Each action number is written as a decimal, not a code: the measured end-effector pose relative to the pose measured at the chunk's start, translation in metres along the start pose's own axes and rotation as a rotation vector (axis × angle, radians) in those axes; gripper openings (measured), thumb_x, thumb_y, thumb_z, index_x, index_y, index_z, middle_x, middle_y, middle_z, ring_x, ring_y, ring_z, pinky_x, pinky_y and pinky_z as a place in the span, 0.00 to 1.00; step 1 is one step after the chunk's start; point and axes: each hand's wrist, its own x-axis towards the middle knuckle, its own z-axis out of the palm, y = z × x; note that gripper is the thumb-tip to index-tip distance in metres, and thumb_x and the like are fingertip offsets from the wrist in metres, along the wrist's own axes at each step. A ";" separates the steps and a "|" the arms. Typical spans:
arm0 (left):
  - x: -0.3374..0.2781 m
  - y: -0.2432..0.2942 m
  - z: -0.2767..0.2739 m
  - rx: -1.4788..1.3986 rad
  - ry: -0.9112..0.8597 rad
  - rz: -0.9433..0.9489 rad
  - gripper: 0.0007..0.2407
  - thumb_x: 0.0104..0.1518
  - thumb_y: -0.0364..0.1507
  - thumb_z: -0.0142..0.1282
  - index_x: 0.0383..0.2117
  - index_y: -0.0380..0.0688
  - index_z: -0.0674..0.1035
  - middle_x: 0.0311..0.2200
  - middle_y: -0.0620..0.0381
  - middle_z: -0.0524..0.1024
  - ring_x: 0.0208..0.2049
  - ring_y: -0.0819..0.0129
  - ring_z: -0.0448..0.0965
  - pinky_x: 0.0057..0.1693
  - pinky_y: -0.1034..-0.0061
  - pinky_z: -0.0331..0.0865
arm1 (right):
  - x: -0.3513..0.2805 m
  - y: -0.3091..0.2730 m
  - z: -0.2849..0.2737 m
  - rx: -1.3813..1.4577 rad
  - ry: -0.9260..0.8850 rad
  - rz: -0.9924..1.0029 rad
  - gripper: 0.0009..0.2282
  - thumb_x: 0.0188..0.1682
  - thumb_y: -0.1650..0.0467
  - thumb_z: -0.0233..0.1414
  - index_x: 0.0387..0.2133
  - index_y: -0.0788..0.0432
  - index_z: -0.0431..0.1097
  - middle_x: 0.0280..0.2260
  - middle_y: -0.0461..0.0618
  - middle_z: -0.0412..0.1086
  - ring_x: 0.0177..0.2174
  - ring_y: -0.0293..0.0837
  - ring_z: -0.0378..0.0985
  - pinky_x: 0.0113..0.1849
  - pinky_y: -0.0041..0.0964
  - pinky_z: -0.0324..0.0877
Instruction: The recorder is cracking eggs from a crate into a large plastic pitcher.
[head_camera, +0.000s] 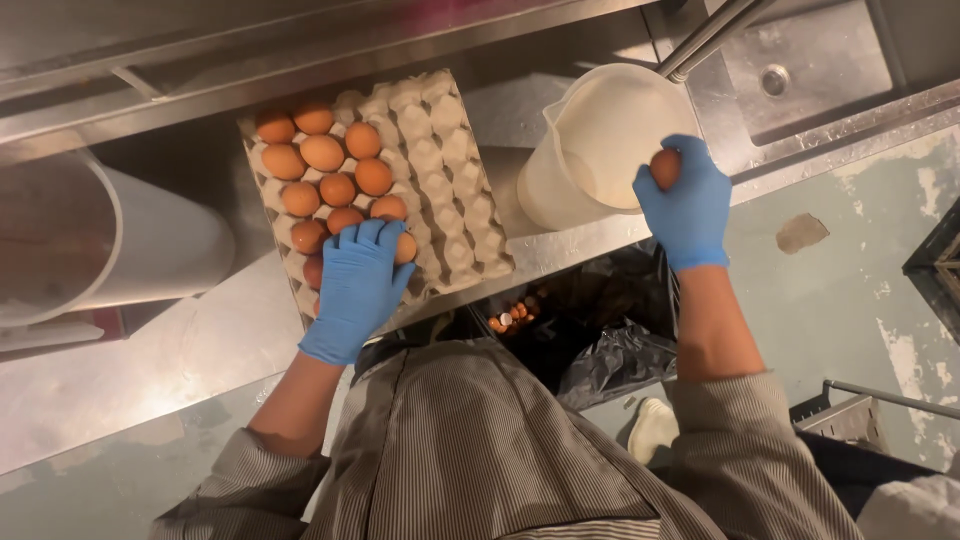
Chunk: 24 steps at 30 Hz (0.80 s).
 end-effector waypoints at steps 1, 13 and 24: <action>0.000 0.000 0.000 -0.001 -0.001 0.001 0.25 0.50 0.36 0.65 0.55 0.44 0.73 0.51 0.50 0.71 0.48 0.53 0.71 0.53 0.57 0.62 | 0.005 0.003 0.004 -0.001 0.000 0.001 0.15 0.48 0.69 0.64 0.47 0.61 0.71 0.37 0.61 0.77 0.37 0.60 0.81 0.40 0.47 0.75; 0.021 0.043 -0.046 -0.461 0.105 -0.041 0.22 0.54 0.28 0.64 0.56 0.42 0.74 0.50 0.46 0.72 0.51 0.49 0.74 0.53 0.62 0.70 | -0.008 -0.020 -0.074 -0.135 -0.010 0.030 0.16 0.55 0.60 0.62 0.51 0.54 0.73 0.35 0.58 0.77 0.36 0.59 0.81 0.39 0.50 0.76; 0.109 0.180 -0.012 -1.003 0.050 0.226 0.24 0.55 0.37 0.67 0.54 0.40 0.70 0.47 0.46 0.78 0.45 0.55 0.80 0.51 0.65 0.75 | -0.071 -0.030 -0.004 0.399 0.212 0.028 0.26 0.49 0.80 0.61 0.62 0.61 0.61 0.52 0.59 0.71 0.48 0.55 0.77 0.51 0.44 0.74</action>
